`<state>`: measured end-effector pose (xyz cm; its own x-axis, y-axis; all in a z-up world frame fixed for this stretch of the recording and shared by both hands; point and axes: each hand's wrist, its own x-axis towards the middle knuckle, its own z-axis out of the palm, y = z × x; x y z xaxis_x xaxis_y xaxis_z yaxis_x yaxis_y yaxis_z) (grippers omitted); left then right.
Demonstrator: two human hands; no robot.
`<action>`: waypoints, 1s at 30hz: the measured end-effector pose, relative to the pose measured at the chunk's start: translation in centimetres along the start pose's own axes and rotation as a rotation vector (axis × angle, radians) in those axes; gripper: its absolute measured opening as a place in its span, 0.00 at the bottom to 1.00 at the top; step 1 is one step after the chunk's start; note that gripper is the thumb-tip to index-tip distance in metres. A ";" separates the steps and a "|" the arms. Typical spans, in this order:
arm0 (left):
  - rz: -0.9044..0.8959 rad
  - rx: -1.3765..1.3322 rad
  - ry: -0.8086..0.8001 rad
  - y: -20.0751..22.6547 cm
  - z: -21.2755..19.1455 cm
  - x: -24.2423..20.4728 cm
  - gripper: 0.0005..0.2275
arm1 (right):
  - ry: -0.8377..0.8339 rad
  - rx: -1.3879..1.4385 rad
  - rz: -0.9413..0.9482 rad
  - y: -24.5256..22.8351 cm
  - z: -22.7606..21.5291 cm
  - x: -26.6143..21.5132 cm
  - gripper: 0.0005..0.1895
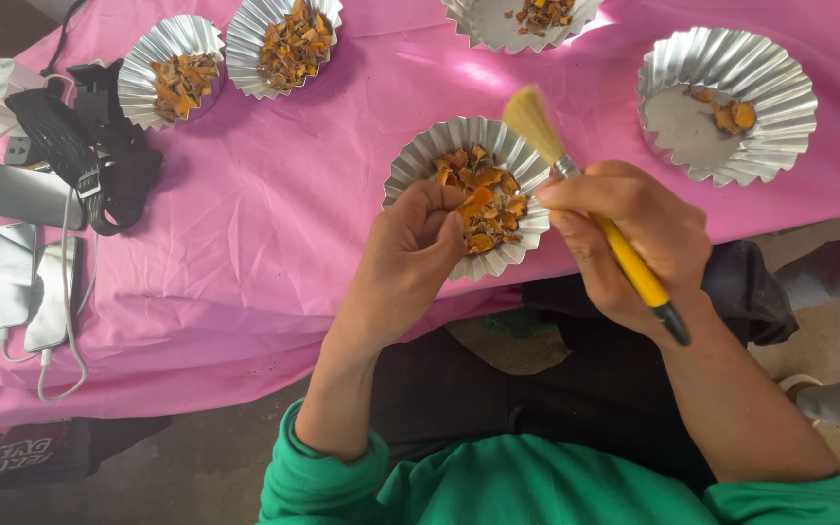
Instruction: Cleaning and sorting dried turmeric slices in foil cups using a small brush.
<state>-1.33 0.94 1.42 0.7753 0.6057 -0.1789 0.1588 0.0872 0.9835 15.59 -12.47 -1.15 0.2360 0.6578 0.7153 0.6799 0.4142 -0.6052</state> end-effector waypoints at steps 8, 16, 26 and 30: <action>0.051 0.145 -0.088 1.3 -0.8 -0.2 0.06 | -0.213 0.032 0.096 -0.5 1.1 2.1 0.16; 0.146 0.030 0.026 -0.4 -0.9 -0.2 0.10 | -0.072 -0.072 0.125 0.7 1.4 0.3 0.18; 0.184 0.049 0.014 0.3 -1.0 -0.5 0.11 | -0.231 -0.224 0.094 -1.7 -1.7 0.1 0.09; 0.185 0.077 0.036 0.2 -0.7 -0.6 0.12 | -0.162 -0.058 0.071 -3.0 -1.2 -0.3 0.13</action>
<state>-2.17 1.12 1.73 0.7734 0.6338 0.0075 0.0625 -0.0882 0.9941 14.34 -14.65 0.83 0.1732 0.7788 0.6029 0.7053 0.3292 -0.6278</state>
